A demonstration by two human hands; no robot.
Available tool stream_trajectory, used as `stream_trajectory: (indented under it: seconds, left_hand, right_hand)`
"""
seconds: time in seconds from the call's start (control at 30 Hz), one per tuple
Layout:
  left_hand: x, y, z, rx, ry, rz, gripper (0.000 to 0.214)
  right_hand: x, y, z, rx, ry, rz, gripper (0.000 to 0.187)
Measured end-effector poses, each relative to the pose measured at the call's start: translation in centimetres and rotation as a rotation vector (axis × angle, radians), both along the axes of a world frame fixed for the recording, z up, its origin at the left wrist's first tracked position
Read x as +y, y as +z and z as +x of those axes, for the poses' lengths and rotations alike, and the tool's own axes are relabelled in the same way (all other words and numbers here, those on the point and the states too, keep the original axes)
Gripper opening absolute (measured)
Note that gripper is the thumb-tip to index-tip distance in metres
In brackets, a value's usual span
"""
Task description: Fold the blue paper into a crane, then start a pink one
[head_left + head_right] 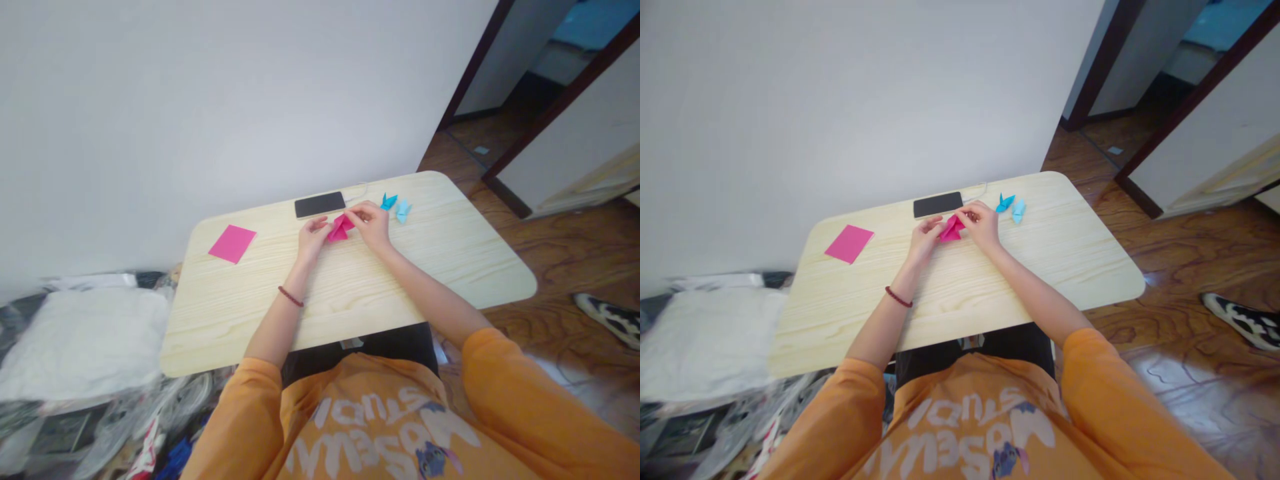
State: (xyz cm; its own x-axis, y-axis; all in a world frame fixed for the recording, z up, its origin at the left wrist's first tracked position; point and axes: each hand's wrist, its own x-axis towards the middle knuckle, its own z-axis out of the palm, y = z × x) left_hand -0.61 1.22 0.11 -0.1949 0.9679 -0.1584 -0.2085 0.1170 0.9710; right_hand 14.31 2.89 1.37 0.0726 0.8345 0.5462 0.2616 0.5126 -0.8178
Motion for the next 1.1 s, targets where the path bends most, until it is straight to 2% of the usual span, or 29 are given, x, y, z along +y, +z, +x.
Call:
stream_trajectory:
  seconds: [0.17, 0.4, 0.87, 1.1]
  left_hand:
    - [-0.06, -0.1, 0.06, -0.118, -0.005, 0.028, 0.045]
    - [-0.04, -0.13, -0.07, -0.132, 0.051, 0.109, 0.044]
    - [-0.5, 0.51, 0.26, -0.151, -0.031, 0.146, 0.043]
    - [-0.39, 0.72, 0.07, -0.214, -0.056, 0.106, 0.04]
  right_hand:
    - [-0.24, 0.0, -0.12, -0.021, 0.031, -0.006, 0.01]
    - [-0.39, -0.2, -0.39, -0.159, 0.103, -0.011, 0.011]
    - [-0.44, -0.53, -0.5, -0.22, 0.115, 0.014, 0.019]
    - [-0.51, -0.46, -0.2, -0.219, 0.245, 0.012, 0.031]
